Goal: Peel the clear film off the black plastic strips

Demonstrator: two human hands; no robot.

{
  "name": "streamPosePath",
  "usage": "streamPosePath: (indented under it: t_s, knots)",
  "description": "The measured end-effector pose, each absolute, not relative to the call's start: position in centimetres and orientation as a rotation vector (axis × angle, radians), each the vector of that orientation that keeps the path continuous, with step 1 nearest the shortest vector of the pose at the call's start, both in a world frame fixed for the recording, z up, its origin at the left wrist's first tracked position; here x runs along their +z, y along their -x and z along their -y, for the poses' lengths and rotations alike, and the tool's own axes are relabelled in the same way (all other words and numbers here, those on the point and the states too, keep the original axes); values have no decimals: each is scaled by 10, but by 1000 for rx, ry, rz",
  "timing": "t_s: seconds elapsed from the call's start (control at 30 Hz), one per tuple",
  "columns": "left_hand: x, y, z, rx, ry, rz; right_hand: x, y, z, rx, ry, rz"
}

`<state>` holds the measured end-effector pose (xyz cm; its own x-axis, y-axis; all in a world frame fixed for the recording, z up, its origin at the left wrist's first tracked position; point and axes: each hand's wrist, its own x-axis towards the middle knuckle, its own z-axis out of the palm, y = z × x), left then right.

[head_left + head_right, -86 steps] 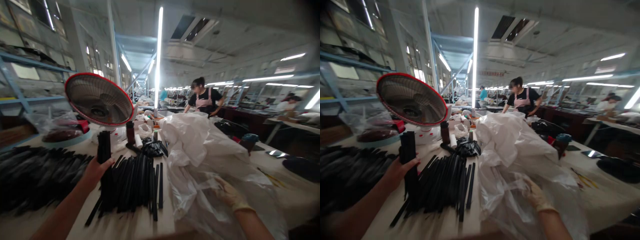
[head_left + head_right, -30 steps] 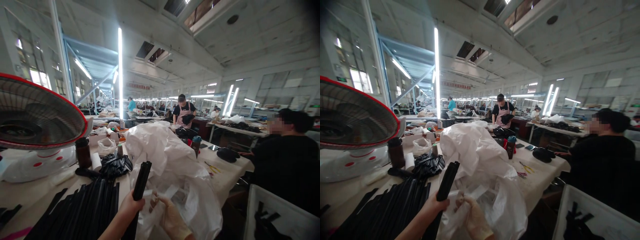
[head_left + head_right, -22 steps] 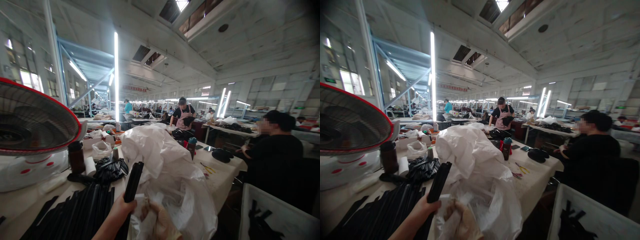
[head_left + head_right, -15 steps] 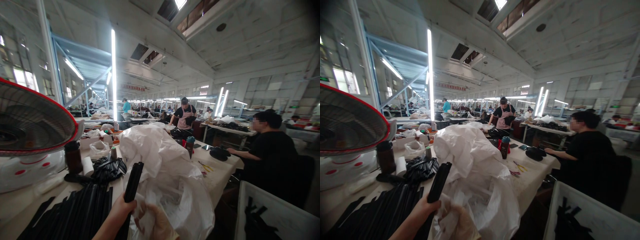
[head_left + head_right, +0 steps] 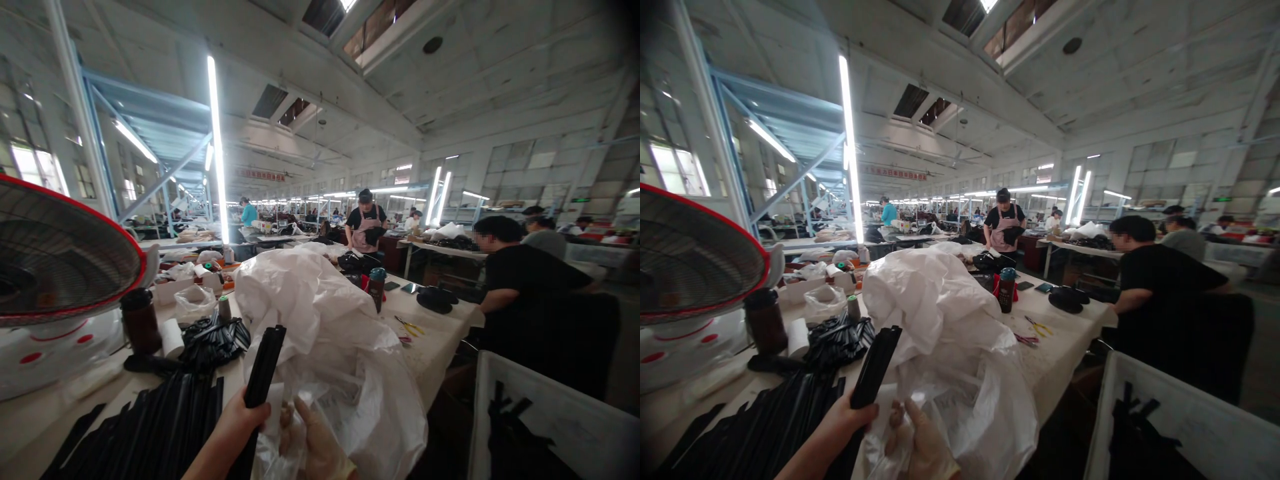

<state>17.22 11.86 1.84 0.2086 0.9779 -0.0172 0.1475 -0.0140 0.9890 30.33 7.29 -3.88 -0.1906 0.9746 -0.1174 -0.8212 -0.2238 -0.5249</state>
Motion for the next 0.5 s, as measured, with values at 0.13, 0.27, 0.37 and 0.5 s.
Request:
streamPosePath:
  t_s: [0.13,0.27,0.37,0.5]
  knots:
    - [6,-175,-128,958,-1555,-1188,-31,-298,-66,1816,689,324]
    - [0,-176,-131,964,-1617,-1209,-23,-291,-64,1587,892,541]
    - [4,-173,-127,954,-1629,-1192,-22,-291,-64,1600,905,534]
    - [14,-170,-120,912,-1611,-1217,-30,-292,-63,1664,938,485]
